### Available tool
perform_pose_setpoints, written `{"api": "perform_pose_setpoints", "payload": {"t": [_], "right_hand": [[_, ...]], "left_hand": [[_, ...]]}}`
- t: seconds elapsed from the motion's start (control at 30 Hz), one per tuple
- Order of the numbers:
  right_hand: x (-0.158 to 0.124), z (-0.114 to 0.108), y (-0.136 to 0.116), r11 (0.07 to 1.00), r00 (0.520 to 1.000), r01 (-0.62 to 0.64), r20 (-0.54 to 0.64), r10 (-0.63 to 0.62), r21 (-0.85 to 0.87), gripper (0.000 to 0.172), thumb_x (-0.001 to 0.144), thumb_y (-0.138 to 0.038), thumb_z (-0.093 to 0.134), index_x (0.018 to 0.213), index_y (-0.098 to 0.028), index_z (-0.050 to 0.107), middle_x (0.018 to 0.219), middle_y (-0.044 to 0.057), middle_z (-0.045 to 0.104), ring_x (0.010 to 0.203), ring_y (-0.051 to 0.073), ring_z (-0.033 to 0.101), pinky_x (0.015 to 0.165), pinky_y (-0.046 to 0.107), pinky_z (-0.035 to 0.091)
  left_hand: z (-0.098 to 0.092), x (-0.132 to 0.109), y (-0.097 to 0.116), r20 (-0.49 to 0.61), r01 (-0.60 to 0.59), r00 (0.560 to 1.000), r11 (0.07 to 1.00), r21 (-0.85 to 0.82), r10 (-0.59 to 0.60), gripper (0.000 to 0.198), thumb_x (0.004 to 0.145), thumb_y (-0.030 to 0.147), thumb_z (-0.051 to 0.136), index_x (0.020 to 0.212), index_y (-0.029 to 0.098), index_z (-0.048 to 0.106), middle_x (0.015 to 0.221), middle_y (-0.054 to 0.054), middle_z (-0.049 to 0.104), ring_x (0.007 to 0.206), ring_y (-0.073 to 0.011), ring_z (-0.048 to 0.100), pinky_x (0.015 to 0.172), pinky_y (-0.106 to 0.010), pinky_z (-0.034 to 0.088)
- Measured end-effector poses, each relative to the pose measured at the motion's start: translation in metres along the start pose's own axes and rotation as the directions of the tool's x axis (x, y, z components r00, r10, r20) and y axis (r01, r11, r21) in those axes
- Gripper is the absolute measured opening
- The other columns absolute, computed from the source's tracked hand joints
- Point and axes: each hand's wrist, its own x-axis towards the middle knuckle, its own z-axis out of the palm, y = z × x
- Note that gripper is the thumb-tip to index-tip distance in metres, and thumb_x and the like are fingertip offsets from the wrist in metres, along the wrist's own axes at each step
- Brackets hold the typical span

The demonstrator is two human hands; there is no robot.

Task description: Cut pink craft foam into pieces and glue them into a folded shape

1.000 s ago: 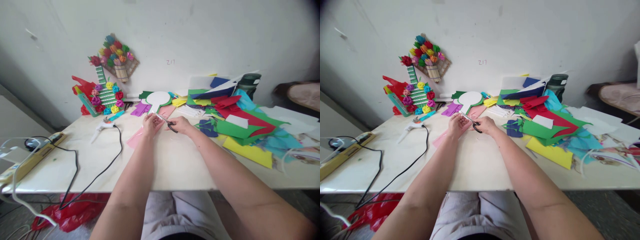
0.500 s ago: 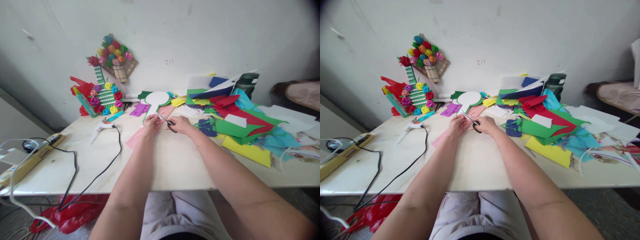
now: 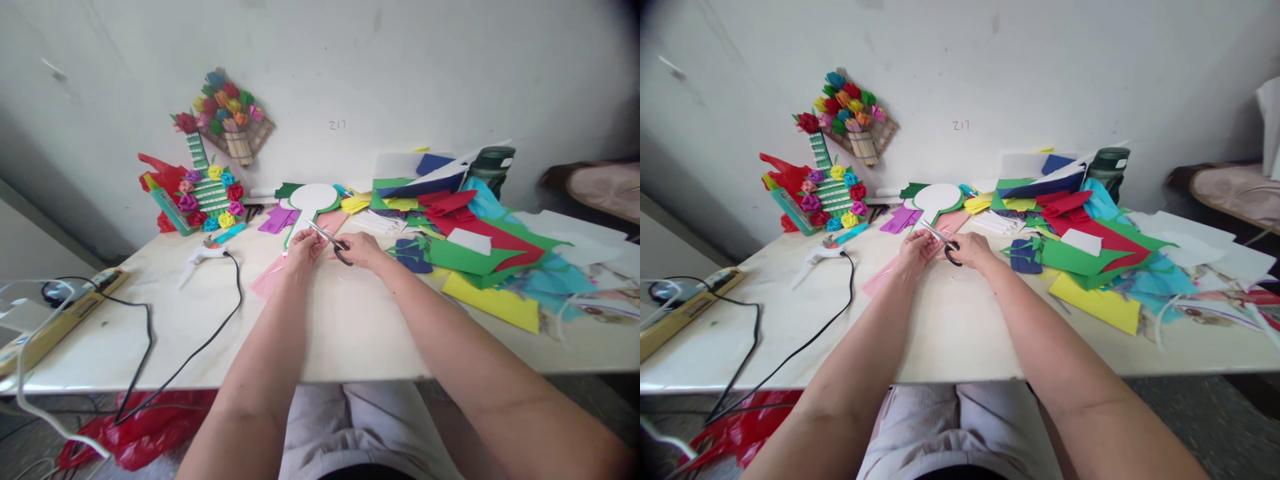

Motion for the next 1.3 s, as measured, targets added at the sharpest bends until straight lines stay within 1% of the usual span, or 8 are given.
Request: {"api": "perform_pose_setpoints", "payload": {"t": [0.23, 0.47, 0.6, 0.73, 0.87, 1.07, 1.3], "right_hand": [[0.002, 0.004, 0.003, 1.000, 1.000, 0.013, -0.010, -0.013, 0.003, 0.040, 0.064, -0.054, 0.056, 0.095, -0.029, 0.065, 0.073, -0.002, 0.067, 0.065, 0.014, 0.058, 0.055, 0.021, 0.033], [0.002, 0.004, -0.001, 1.000, 1.000, 0.019, -0.016, -0.019, -0.010, 0.037, 0.067, -0.049, 0.056, 0.096, -0.028, 0.066, 0.071, -0.001, 0.067, 0.065, 0.015, 0.058, 0.054, 0.021, 0.034], [0.001, 0.003, -0.003, 1.000, 1.000, 0.024, -0.006, -0.024, -0.017, 0.041, 0.066, -0.051, 0.056, 0.098, -0.028, 0.065, 0.072, -0.001, 0.068, 0.067, 0.015, 0.059, 0.055, 0.021, 0.035], [0.000, 0.003, -0.003, 0.999, 1.000, 0.029, -0.010, -0.029, -0.034, 0.039, 0.068, -0.050, 0.054, 0.098, -0.028, 0.065, 0.073, -0.001, 0.068, 0.068, 0.015, 0.059, 0.055, 0.021, 0.035], [-0.001, 0.001, -0.003, 0.998, 1.000, 0.009, -0.017, -0.010, -0.059, 0.041, 0.067, -0.054, 0.053, 0.097, -0.030, 0.064, 0.074, -0.001, 0.068, 0.069, 0.016, 0.060, 0.056, 0.022, 0.035], [0.000, 0.000, 0.000, 0.997, 1.000, -0.008, -0.027, 0.006, -0.080, 0.038, 0.067, -0.053, 0.052, 0.096, -0.031, 0.064, 0.075, -0.001, 0.068, 0.070, 0.017, 0.060, 0.056, 0.023, 0.035], [0.001, 0.001, -0.001, 0.996, 1.000, -0.009, -0.031, 0.007, -0.090, 0.038, 0.067, -0.050, 0.052, 0.098, -0.030, 0.065, 0.076, -0.001, 0.068, 0.069, 0.016, 0.060, 0.056, 0.022, 0.035]], "left_hand": [[-0.003, 0.002, -0.001, 0.018, -0.012, 1.000, 1.000, -0.006, 0.012, 0.018, 0.062, 0.014, 0.067, 0.072, 0.014, 0.052, 0.060, 0.000, 0.058, 0.059, -0.0099, 0.059, 0.070, -0.027, 0.050], [-0.006, 0.003, -0.001, 0.014, -0.002, 1.000, 1.000, -0.005, 0.002, 0.020, 0.061, 0.015, 0.067, 0.073, 0.015, 0.051, 0.060, 0.000, 0.059, 0.059, -0.0104, 0.060, 0.070, -0.028, 0.050], [-0.004, 0.001, 0.001, 0.002, 0.010, 1.000, 1.000, 0.004, -0.010, 0.019, 0.061, 0.014, 0.066, 0.072, 0.014, 0.051, 0.060, 0.000, 0.059, 0.058, -0.0100, 0.060, 0.069, -0.027, 0.050], [-0.002, 0.000, 0.002, -0.003, 0.008, 1.000, 1.000, -0.007, -0.008, 0.017, 0.061, 0.012, 0.065, 0.070, 0.014, 0.051, 0.058, 0.000, 0.059, 0.057, -0.0095, 0.059, 0.067, -0.026, 0.050], [0.002, -0.001, 0.001, -0.008, 0.032, 0.999, 0.999, 0.031, -0.032, 0.018, 0.061, 0.013, 0.066, 0.070, 0.014, 0.051, 0.058, 0.000, 0.058, 0.055, -0.0097, 0.058, 0.063, -0.026, 0.050], [0.006, -0.003, -0.001, -0.007, 0.018, 1.000, 0.998, 0.064, -0.018, 0.017, 0.062, 0.015, 0.066, 0.068, 0.013, 0.050, 0.058, -0.001, 0.058, 0.055, -0.0102, 0.058, 0.061, -0.025, 0.049], [0.006, -0.003, 0.000, -0.011, 0.012, 1.000, 0.998, 0.060, -0.012, 0.017, 0.063, 0.014, 0.065, 0.069, 0.013, 0.050, 0.057, -0.001, 0.058, 0.055, -0.0104, 0.058, 0.061, -0.025, 0.050]]}}
